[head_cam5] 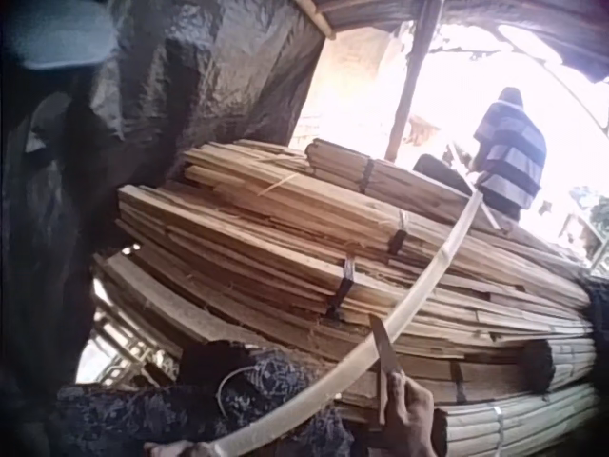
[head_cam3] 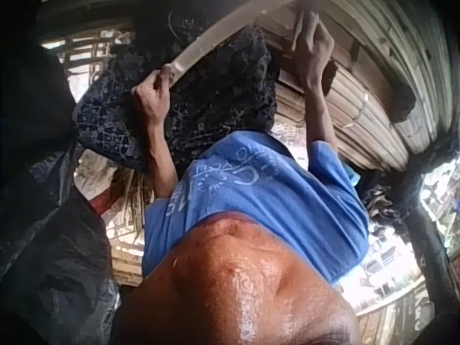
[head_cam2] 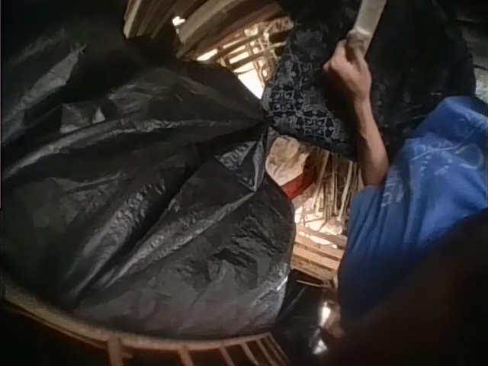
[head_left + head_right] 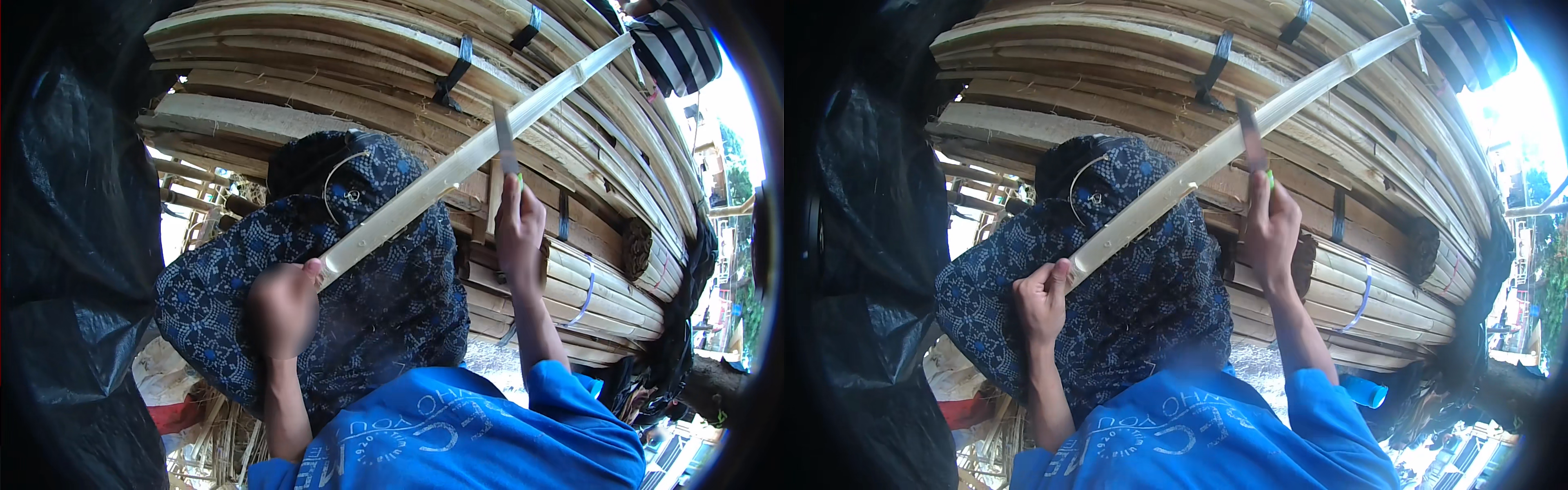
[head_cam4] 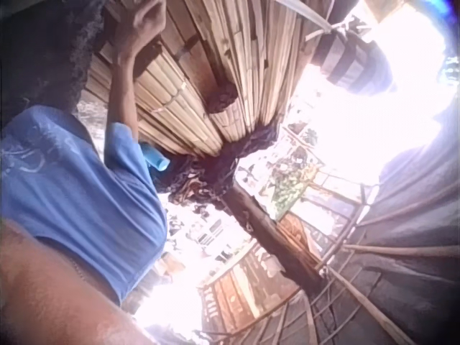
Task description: Shaving or carving a piece of bamboo using a knife.
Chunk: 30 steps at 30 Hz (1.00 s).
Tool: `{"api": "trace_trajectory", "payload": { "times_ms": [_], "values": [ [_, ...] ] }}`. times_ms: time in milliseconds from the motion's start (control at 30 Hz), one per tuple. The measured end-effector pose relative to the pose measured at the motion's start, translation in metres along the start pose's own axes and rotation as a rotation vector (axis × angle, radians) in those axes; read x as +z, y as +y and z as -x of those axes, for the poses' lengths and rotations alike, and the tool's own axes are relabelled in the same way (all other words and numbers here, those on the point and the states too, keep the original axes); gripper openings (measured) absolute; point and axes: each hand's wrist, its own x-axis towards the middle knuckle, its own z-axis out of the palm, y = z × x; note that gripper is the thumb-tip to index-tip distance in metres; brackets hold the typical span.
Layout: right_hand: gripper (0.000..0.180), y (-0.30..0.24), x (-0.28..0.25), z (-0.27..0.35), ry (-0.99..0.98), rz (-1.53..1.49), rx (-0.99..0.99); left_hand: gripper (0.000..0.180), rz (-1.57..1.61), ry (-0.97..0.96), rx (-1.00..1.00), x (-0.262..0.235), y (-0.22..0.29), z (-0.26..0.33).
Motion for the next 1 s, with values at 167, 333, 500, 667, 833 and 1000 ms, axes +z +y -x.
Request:
{"api": "trace_trajectory", "payload": {
  "times_ms": [167,333,500,667,833,1000],
  "values": [
    [0.030,-0.004,0.028,0.034,-0.189,0.020,0.026,0.045,0.037,-0.006,-0.011,0.002,0.000,-0.001],
    [0.034,0.000,-0.002,-0.009,0.032,-0.046,-0.032,0.045,0.028,-0.018,-0.062,0.001,0.005,0.001],
    [0.028,-0.006,0.034,0.037,-0.170,0.034,-0.059,0.045,-0.004,-0.021,-0.031,0.002,0.000,-0.007],
    [0.027,-0.010,0.001,-0.003,0.030,-0.051,0.074,0.047,0.054,0.017,-0.006,0.002,0.010,-0.003],
    [0.025,-0.012,0.043,0.049,-0.249,-0.043,-0.022,0.051,-0.027,0.029,-0.058,0.007,-0.005,-0.002],
    [0.038,-0.039,0.004,0.007,-0.045,0.086,0.181,0.051,-0.114,0.053,-0.006,0.010,0.000,-0.007]
  ]
}}
